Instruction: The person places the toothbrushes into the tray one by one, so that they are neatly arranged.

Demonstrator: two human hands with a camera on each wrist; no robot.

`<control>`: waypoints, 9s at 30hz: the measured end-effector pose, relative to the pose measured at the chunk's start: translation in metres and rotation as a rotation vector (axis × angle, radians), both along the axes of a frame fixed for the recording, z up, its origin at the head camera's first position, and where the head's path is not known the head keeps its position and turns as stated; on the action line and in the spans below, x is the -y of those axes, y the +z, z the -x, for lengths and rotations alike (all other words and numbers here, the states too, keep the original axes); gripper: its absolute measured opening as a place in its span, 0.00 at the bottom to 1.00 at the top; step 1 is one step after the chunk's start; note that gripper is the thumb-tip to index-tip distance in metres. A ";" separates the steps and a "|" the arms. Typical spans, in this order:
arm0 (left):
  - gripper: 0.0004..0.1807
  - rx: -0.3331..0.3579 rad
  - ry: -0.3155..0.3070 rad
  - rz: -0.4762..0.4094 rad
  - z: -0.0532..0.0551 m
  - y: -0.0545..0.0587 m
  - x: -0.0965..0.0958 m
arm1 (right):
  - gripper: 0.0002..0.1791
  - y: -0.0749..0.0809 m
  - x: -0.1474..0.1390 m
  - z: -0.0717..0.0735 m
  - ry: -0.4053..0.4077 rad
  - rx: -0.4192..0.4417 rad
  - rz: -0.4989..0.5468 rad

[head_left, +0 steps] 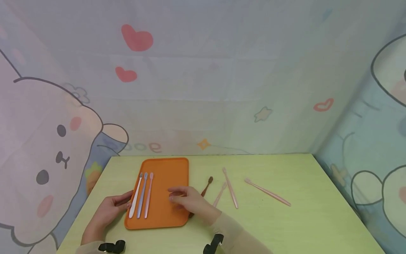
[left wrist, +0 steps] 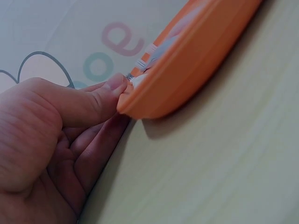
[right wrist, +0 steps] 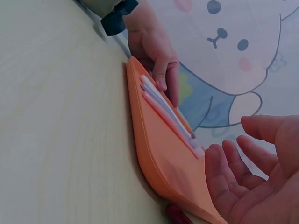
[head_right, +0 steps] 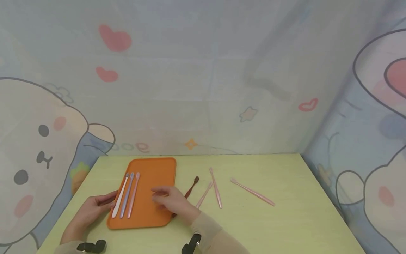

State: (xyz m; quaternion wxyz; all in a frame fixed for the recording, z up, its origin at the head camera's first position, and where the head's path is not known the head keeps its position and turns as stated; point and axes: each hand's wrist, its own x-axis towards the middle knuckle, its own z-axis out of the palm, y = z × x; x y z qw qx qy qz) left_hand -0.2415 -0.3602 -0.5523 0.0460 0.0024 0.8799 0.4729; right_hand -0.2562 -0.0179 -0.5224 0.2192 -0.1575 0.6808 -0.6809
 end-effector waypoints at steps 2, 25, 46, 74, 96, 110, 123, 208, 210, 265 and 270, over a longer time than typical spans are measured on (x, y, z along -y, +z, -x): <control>0.30 0.005 -0.003 0.001 0.000 0.000 0.001 | 0.23 0.002 -0.011 0.003 -0.008 -0.012 0.011; 0.31 0.009 -0.002 0.032 0.000 0.001 0.000 | 0.29 0.008 -0.154 0.034 -0.157 -0.155 -0.094; 0.30 -0.003 -0.006 0.008 -0.001 -0.003 0.003 | 0.34 0.009 -0.307 0.032 -0.301 -0.144 -0.306; 0.29 -0.014 -0.012 -0.019 -0.002 -0.002 0.003 | 0.29 0.010 -0.370 0.013 -0.118 -0.128 -0.568; 0.29 -0.007 -0.002 0.016 -0.002 -0.001 0.001 | 0.23 -0.002 -0.367 0.019 -0.128 -0.197 -0.650; 0.29 -0.007 -0.011 -0.012 -0.003 -0.001 0.001 | 0.17 -0.007 -0.359 0.015 -0.213 -0.241 -0.737; 0.30 -0.024 -0.015 -0.081 -0.002 -0.004 0.002 | 0.16 -0.007 -0.358 0.012 -0.230 -0.255 -0.775; 0.29 -0.020 -0.030 -0.061 0.000 -0.003 0.000 | 0.25 0.005 -0.289 0.017 -0.276 -0.058 -0.366; 0.29 -0.022 -0.027 -0.066 0.001 -0.004 0.000 | 0.26 0.003 -0.282 0.018 -0.271 -0.060 -0.337; 0.29 -0.011 -0.041 -0.043 0.001 -0.003 -0.001 | 0.28 -0.010 -0.071 0.007 -0.248 0.029 0.075; 0.29 -0.017 -0.039 -0.037 0.001 -0.003 0.000 | 0.29 -0.010 -0.064 0.005 -0.232 0.035 0.092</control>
